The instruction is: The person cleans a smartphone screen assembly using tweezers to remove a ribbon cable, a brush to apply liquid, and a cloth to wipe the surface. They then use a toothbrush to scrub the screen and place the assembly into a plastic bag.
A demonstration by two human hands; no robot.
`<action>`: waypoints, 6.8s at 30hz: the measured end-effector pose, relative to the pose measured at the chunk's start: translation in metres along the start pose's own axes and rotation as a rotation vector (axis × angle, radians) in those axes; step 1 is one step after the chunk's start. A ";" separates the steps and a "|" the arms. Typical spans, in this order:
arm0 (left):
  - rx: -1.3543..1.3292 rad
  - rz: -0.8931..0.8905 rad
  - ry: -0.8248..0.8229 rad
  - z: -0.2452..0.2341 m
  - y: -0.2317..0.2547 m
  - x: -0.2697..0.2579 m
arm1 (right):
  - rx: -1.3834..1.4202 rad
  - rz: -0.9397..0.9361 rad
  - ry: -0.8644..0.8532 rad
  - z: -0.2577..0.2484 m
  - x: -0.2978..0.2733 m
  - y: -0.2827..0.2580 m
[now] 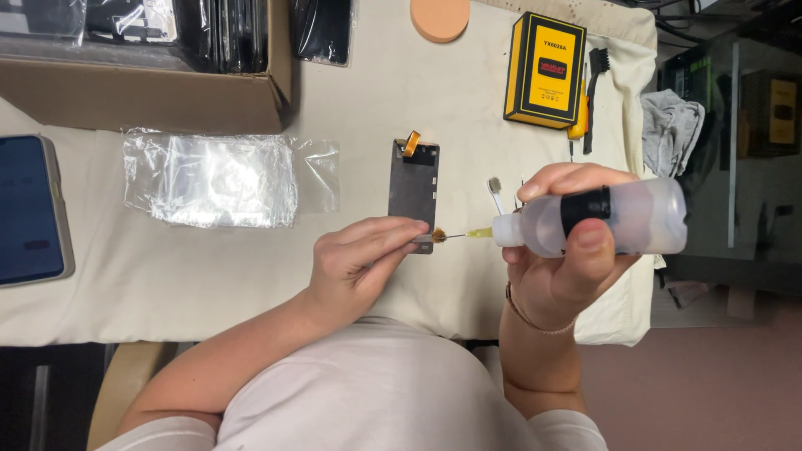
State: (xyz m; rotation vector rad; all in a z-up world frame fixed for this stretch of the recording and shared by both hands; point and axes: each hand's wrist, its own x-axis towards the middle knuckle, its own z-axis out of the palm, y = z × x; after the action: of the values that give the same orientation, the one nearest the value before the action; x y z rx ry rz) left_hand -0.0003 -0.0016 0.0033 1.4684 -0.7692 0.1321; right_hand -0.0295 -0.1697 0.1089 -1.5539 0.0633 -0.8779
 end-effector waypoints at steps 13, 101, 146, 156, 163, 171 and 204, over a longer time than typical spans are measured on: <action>0.008 -0.015 -0.002 -0.001 0.000 0.000 | 0.105 0.069 0.029 -0.006 0.002 0.015; 0.665 -0.388 -0.466 -0.010 -0.091 -0.029 | -0.439 0.304 -0.348 -0.044 -0.075 0.181; 0.653 -0.488 -0.558 -0.012 -0.084 -0.017 | -0.508 0.174 -0.324 0.003 -0.041 0.204; 0.629 -0.506 -0.544 -0.012 -0.082 -0.016 | -0.528 0.292 -0.356 -0.027 -0.073 0.175; 0.634 -0.469 -0.528 -0.012 -0.084 -0.020 | -0.413 0.299 -0.192 -0.031 -0.058 0.197; 0.648 -0.459 -0.526 -0.012 -0.082 -0.020 | -0.400 0.288 -0.149 -0.048 -0.049 0.207; 0.654 -0.462 -0.516 -0.010 -0.088 -0.020 | -0.530 0.207 -0.147 -0.056 -0.062 0.212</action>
State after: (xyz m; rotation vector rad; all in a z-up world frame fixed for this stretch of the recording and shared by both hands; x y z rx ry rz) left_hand 0.0338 0.0025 -0.0803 2.3177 -0.8073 -0.3994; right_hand -0.0099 -0.2288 -0.1107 -2.0575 0.3692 -0.6047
